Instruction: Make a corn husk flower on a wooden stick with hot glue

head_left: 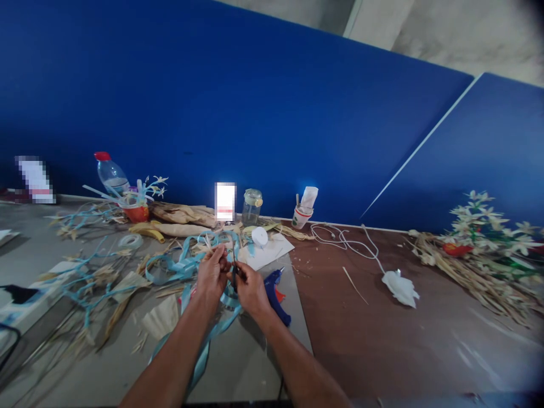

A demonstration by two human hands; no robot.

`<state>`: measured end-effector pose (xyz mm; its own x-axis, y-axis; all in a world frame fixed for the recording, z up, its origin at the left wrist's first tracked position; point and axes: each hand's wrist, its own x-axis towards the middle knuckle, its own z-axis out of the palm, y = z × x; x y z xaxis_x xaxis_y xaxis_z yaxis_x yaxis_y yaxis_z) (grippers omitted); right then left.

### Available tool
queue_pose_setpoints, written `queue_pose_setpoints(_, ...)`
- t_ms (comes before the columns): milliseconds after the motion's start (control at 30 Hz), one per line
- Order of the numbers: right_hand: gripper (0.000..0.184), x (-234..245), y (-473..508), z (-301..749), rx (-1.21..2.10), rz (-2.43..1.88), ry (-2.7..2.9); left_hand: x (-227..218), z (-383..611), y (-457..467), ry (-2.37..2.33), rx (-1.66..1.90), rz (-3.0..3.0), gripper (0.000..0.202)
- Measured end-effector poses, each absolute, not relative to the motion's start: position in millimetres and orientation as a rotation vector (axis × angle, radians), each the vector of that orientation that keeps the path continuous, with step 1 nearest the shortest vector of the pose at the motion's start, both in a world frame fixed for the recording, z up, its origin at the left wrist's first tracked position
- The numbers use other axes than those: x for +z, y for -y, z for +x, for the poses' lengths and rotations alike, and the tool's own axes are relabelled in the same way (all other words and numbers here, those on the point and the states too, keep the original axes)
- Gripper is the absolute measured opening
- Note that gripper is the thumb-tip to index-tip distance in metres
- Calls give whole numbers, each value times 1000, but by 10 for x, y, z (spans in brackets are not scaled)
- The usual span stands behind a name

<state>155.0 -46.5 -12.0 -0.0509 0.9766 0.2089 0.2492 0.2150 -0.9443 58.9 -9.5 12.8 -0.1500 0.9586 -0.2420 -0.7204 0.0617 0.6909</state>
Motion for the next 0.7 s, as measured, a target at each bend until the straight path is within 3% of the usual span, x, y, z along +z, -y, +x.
queue_pose_setpoints(167,31,-83,420,1621,941,-1352,1378,139,533,93,-857,1537,462,27)
queue_pose_setpoints(300,26,-103,385,1655,881,-1441,1424,176,485,91,-853,1514,544,24)
queue_pose_setpoints(567,25,-125,317,1669,839,-1587,1408,318,384,172,-348,1475,588,19)
queue_pose_setpoints(700,23,-89,352,1674,681,-1703,1594,304,363,195,-335,1399,659,17)
